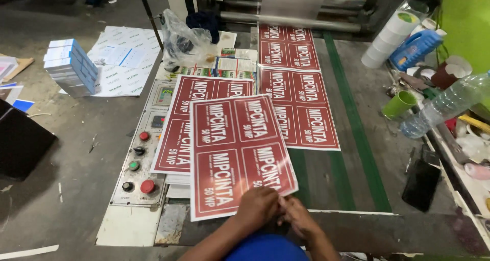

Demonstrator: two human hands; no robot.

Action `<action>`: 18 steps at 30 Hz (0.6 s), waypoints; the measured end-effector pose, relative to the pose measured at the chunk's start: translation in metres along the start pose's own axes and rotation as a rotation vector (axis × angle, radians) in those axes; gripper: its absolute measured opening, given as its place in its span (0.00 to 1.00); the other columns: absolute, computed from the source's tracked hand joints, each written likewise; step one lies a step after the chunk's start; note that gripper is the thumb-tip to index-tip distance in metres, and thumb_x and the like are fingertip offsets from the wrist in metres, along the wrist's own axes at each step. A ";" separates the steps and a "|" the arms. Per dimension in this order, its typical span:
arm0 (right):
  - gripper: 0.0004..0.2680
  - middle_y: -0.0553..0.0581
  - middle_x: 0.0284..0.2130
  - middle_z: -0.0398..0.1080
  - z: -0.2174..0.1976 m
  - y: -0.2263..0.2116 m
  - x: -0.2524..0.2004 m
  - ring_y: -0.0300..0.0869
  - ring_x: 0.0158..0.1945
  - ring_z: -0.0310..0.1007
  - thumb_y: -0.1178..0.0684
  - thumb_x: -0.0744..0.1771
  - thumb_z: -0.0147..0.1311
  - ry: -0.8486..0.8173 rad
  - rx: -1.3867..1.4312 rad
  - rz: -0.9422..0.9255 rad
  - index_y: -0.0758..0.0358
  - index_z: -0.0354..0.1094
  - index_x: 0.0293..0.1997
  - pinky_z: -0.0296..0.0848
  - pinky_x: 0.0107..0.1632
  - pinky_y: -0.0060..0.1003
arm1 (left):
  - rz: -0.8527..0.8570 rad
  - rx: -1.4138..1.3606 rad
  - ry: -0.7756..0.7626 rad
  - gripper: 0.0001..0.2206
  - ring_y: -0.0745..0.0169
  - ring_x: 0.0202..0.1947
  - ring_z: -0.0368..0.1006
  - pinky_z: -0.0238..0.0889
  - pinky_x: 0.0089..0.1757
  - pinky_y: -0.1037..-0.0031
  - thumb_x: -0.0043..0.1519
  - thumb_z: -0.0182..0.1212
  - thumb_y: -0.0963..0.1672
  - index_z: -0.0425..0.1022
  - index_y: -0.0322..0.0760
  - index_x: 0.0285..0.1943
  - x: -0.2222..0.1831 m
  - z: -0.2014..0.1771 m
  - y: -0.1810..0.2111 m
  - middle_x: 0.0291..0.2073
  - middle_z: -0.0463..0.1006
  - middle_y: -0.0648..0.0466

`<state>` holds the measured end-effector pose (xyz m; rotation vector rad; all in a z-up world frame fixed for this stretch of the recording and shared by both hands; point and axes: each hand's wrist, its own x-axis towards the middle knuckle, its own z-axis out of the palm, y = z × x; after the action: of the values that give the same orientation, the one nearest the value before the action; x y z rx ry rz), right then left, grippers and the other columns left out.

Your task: Sorting and inspecting stacks of printed sticker sheets on a work table.

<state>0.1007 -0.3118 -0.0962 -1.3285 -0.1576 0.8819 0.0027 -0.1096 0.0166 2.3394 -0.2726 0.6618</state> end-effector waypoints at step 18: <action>0.13 0.60 0.45 0.75 -0.146 0.024 -0.098 0.45 0.36 0.78 0.55 0.69 0.51 0.711 0.101 -0.020 0.61 0.63 0.61 0.68 0.28 0.37 | -0.157 0.453 -0.284 0.28 0.40 0.66 0.63 0.55 0.59 0.49 0.52 0.69 0.50 0.75 0.32 0.60 -0.011 -0.053 -0.114 0.63 0.71 0.40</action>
<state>0.1061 -0.4871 -0.1215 -1.4643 0.4210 0.3540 0.0146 0.0109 -0.0193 2.8576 -0.0635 0.3357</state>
